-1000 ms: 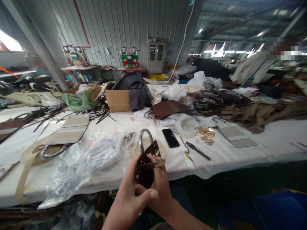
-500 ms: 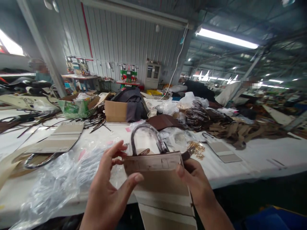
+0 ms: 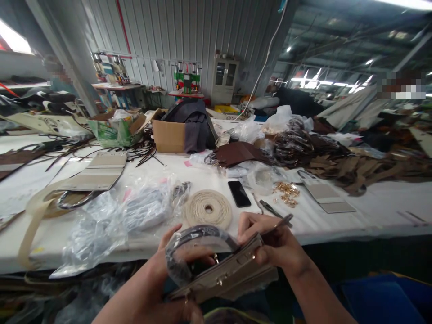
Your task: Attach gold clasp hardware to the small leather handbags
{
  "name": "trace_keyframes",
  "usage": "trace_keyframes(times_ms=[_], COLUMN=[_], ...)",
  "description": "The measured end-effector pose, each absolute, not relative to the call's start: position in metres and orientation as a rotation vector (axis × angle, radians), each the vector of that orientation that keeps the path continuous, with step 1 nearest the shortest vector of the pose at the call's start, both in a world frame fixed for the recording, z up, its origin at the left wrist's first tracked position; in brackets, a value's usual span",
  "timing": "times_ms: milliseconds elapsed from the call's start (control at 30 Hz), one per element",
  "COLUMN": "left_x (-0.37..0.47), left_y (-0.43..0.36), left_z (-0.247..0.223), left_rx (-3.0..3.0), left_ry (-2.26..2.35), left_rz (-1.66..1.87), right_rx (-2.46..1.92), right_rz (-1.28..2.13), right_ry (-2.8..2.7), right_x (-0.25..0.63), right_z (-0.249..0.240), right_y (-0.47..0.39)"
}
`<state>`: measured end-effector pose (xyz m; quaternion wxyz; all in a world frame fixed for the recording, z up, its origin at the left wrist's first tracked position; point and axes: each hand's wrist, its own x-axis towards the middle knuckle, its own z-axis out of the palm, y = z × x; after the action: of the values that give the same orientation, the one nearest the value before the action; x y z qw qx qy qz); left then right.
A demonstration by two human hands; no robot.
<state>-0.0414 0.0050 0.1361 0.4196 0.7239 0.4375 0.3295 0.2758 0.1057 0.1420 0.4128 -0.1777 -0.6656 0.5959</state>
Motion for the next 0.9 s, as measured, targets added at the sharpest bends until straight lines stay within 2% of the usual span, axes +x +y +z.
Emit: trace_keyframes(times_ms=[133, 300, 433, 633, 733, 900], left_x=[-0.037, -0.046, -0.05, -0.036, -0.035, -0.041], left_y=[0.014, 0.029, 0.062, 0.141, 0.165, 0.189], left_z=[0.133, 0.164, 0.17, 0.081, 0.043, 0.02], left_rx=[1.815, 1.791, 1.604, 1.401, 1.378, 1.398], left_ry=[1.137, 1.266, 1.317, 1.39, 1.501, 1.655], left_rz=[0.964, 1.184, 1.107, 0.959, 0.919, 0.779], right_rx=[-0.535, -0.566, -0.716, -0.924, -1.036, -1.197], right_rz=[1.394, 1.254, 1.371, 1.635, 1.564, 1.308], right_ry=[-1.645, -1.497, -1.239, -1.105, -1.217, -1.464], right_x=[0.281, 0.272, 0.255, 0.245, 0.246, 0.246], right_z=[0.138, 0.153, 0.137, 0.046, 0.016, -0.001], right_y=[0.109, 0.13, 0.159, 0.21, 0.23, 0.247])
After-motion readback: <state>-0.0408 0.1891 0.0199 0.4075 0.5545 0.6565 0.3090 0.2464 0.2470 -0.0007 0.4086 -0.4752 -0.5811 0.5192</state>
